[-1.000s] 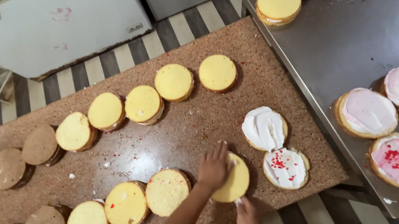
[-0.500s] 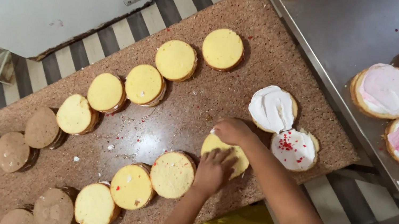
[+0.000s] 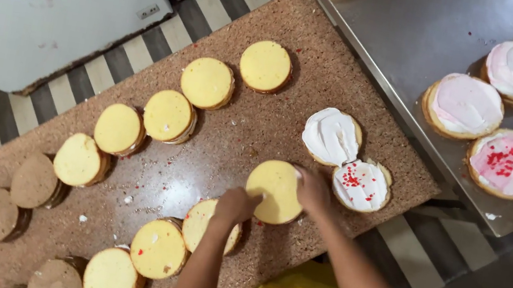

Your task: Assembling layers of round pastries or cakes with cream and red sponge toppings on a prep table.

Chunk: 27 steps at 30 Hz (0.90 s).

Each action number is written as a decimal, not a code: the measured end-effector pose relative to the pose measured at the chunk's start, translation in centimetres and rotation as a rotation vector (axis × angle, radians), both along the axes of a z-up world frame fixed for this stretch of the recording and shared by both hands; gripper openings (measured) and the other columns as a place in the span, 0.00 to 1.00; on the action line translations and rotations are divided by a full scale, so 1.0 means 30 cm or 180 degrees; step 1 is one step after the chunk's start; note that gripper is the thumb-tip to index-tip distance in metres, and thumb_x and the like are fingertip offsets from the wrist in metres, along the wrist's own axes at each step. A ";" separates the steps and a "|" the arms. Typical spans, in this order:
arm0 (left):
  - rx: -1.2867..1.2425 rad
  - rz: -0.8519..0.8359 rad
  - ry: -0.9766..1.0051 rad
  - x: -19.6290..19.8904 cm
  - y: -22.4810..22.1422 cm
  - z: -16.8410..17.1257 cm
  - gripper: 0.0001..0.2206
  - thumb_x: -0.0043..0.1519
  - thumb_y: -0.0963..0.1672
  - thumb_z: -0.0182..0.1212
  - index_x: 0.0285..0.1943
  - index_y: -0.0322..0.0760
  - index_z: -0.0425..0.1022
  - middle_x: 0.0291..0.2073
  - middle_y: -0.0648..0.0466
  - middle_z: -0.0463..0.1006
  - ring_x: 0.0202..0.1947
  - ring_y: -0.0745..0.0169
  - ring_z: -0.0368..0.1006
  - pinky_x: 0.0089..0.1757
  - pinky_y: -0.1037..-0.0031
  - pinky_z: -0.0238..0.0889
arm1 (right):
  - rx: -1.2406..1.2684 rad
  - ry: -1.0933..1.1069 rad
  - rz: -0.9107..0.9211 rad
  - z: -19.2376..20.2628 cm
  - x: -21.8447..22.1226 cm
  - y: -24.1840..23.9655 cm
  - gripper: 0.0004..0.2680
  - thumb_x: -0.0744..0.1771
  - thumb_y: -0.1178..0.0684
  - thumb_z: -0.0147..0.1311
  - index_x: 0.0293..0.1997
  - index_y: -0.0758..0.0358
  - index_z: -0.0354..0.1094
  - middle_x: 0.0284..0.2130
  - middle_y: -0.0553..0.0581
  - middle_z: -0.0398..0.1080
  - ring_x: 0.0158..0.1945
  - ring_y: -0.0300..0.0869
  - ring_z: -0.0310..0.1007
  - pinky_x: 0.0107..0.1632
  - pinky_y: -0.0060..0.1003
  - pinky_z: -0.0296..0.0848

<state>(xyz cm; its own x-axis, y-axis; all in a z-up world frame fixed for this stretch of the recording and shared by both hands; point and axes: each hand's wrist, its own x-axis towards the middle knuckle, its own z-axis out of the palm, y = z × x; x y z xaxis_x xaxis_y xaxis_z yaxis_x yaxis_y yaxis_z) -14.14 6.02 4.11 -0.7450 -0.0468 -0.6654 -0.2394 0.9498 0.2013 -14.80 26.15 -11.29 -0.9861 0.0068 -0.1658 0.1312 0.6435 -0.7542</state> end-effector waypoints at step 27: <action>-0.0371 -0.2385 0.1441 -0.153 0.291 -0.266 0.15 0.64 0.49 0.56 0.55 0.45 0.81 0.61 0.51 0.75 0.65 0.47 0.62 0.66 0.41 0.36 | 0.0269 0.2621 -0.1237 0.944 0.305 0.396 0.06 0.65 0.63 0.59 0.43 0.63 0.72 0.43 0.61 0.75 0.43 0.48 0.78 0.47 0.41 0.78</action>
